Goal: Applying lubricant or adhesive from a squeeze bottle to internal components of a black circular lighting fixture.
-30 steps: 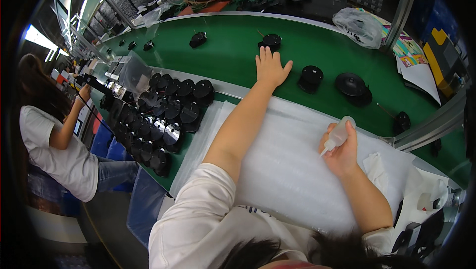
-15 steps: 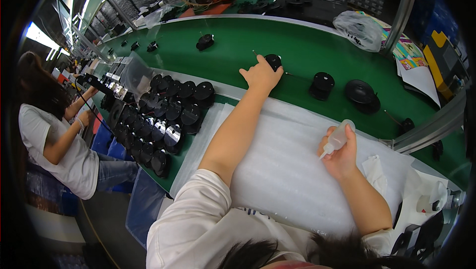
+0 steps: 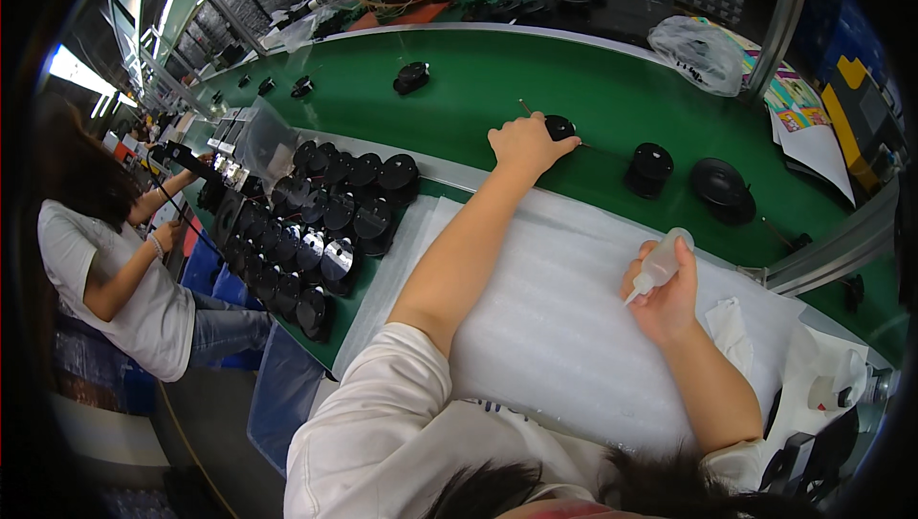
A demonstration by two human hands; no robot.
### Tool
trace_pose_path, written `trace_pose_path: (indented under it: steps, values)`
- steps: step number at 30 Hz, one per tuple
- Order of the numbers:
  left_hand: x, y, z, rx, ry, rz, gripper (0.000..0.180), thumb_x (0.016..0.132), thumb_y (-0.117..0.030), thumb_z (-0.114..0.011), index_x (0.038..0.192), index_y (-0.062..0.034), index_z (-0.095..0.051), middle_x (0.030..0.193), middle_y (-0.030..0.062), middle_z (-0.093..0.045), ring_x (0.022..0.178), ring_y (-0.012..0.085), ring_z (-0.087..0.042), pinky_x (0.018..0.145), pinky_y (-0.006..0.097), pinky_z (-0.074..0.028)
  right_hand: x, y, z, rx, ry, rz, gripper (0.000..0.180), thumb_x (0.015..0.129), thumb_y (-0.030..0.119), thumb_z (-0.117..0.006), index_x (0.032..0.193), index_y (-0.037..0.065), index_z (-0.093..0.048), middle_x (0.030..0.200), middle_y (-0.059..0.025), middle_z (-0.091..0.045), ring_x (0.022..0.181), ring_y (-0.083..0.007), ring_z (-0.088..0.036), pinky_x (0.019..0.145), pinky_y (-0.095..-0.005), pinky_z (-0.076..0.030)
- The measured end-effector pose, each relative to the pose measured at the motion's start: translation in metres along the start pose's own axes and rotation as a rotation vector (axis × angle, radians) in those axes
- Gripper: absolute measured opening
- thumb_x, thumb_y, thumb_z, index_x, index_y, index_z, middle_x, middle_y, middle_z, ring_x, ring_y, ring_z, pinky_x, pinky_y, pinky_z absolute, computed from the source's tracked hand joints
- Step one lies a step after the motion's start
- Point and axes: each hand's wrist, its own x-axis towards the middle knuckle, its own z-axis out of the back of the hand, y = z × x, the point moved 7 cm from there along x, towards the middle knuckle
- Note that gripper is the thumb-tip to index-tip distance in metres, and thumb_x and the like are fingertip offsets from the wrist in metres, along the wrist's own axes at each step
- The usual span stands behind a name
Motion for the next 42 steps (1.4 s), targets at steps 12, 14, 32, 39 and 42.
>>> trace_pose_path:
  steps: [12,14,32,39,42]
  values:
    - [-0.005,-0.006,0.002,-0.121,-0.006,-0.01,0.066,0.06,-0.062,-0.059,0.1,-0.01,-0.058,0.082,0.0093,-0.063,0.078,0.0232,-0.062,0.064,0.032,-0.047,0.0,-0.001,0.001,0.021,-0.014,-0.025,0.044,0.078,0.052,-0.044,0.074,0.009,-0.049,0.051,-0.0014,-0.042,0.046,-0.0103,-0.038,0.044,-0.0215,-0.03]
    - [-0.004,-0.006,0.003,-0.151,-0.007,-0.006,0.066,0.06,-0.061,-0.06,0.1,-0.0092,-0.057,0.081,0.0097,-0.063,0.078,0.0232,-0.062,0.063,0.032,-0.048,0.0,0.0,0.001,0.015,-0.006,-0.02,0.044,0.078,0.052,-0.044,0.074,0.008,-0.049,0.052,-0.0014,-0.042,0.046,-0.0102,-0.038,0.043,-0.0213,-0.03]
    - [-0.006,-0.008,0.016,-0.399,-0.336,-0.175,0.064,0.059,-0.037,-0.069,0.104,-0.0017,-0.041,0.086,0.0163,-0.06,0.077,0.03,-0.06,0.064,0.036,-0.048,0.001,0.0,0.0,-0.003,-0.018,-0.024,0.044,0.077,0.052,-0.043,0.075,0.008,-0.049,0.052,-0.0015,-0.043,0.046,-0.0101,-0.039,0.042,-0.021,-0.03]
    - [-0.021,-0.021,0.037,-0.568,-0.441,-0.355,0.065,0.056,-0.026,-0.074,0.104,-0.0015,-0.038,0.085,0.0147,-0.059,0.076,0.0264,-0.059,0.064,0.033,-0.047,-0.003,0.003,-0.003,-0.019,0.013,0.041,0.043,0.079,0.05,-0.043,0.077,0.008,-0.049,0.053,-0.0027,-0.046,0.046,-0.0099,-0.04,0.044,-0.0215,-0.031]
    - [-0.039,-0.032,0.068,-0.726,-0.525,-0.447,0.066,0.055,-0.024,-0.076,0.104,-0.0012,-0.038,0.09,0.0139,-0.057,0.08,0.0233,-0.059,0.066,0.032,-0.045,-0.008,0.008,-0.006,-0.064,0.075,0.126,0.043,0.078,0.051,-0.044,0.078,0.008,-0.049,0.055,-0.0037,-0.048,0.047,-0.0098,-0.04,0.044,-0.0215,-0.032]
